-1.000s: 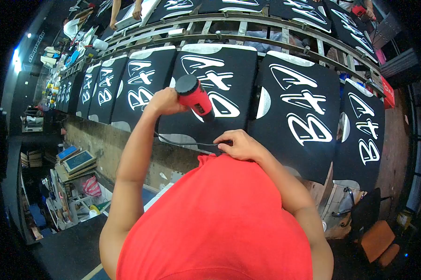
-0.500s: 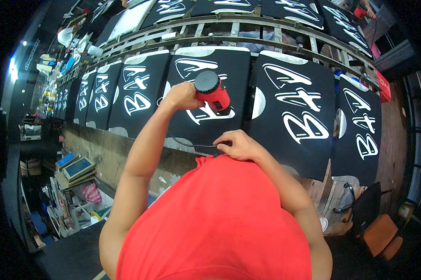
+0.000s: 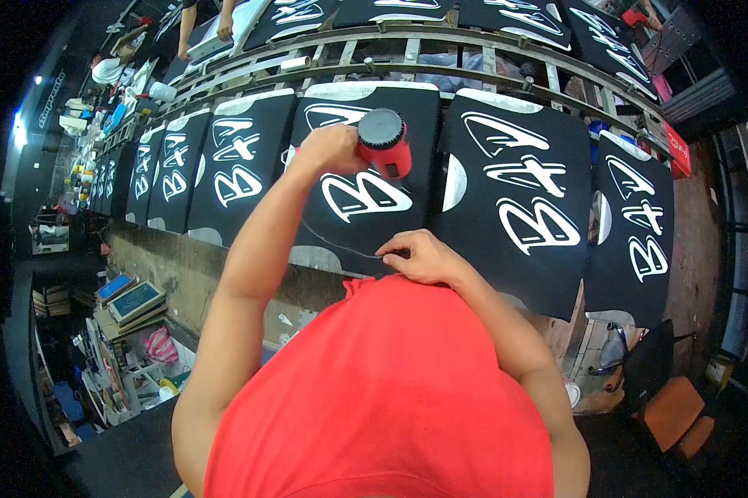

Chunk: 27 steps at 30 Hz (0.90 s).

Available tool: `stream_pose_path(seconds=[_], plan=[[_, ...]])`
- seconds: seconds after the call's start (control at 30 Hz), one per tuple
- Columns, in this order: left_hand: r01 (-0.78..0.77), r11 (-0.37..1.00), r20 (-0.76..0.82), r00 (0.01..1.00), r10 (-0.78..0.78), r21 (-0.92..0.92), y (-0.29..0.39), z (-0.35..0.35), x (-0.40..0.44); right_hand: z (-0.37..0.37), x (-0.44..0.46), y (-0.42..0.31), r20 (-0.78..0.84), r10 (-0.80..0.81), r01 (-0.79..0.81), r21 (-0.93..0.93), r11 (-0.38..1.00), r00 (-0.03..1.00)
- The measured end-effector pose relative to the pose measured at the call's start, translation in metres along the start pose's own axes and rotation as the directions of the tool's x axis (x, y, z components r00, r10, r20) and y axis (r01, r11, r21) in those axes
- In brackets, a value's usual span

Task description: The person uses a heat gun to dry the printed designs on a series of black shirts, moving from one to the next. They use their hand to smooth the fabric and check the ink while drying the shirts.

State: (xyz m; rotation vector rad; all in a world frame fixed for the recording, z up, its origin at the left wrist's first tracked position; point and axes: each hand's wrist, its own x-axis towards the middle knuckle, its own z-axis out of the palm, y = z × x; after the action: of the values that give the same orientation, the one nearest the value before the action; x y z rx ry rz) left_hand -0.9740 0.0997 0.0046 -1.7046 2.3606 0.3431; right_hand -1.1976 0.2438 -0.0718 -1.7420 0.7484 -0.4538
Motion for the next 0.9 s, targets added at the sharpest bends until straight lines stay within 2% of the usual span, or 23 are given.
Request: stream_pose_path(seconds=[0.07,0.2,0.23,0.47,0.67,0.77,0.8,0.87,0.9], plan=[[0.016,0.998,0.073,0.997,-0.021,0.060,-0.007,-0.007,0.000,0.001,0.001,0.001,-0.010,-0.013,0.013,-0.005,1.000,1.000],[0.112,0.992,-0.014,0.994,-0.112,0.060,-0.028,-0.004,-0.001,-0.001,0.004,-0.007,0.036,0.070,-0.071,0.014,0.997,0.997],[0.132,0.989,0.029,0.991,-0.134,0.060,-0.036,-0.006,0.001,-0.001,0.005,-0.008,0.042,0.082,-0.082,0.019,0.996,0.996],[0.241,0.960,0.016,0.969,-0.245,0.142,-0.071,-0.019,-0.011,0.001,0.006,-0.010,0.029,0.095,-0.095,0.010,0.995,0.995],[0.283,0.953,0.042,0.957,-0.288,0.106,-0.097,-0.010,-0.033,0.006,0.009,-0.009,0.038,0.085,-0.086,0.035,0.996,0.996],[0.286,0.957,0.156,0.944,-0.290,0.051,-0.096,-0.023,-0.050,0.008,0.012,-0.010,0.070,0.081,-0.083,0.026,0.996,0.994],[0.291,0.956,0.156,0.943,-0.295,0.049,-0.105,-0.014,-0.047,0.010,0.013,-0.009,0.074,0.079,-0.081,0.025,0.996,0.994],[0.404,0.911,-0.013,0.915,-0.404,0.080,-0.113,-0.004,-0.046,0.015,0.014,-0.005,0.044,0.041,-0.044,0.072,0.996,0.998],[0.407,0.910,-0.015,0.913,-0.407,0.077,-0.113,-0.008,-0.050,0.018,0.015,-0.003,0.047,0.040,-0.043,0.068,0.997,0.998]])
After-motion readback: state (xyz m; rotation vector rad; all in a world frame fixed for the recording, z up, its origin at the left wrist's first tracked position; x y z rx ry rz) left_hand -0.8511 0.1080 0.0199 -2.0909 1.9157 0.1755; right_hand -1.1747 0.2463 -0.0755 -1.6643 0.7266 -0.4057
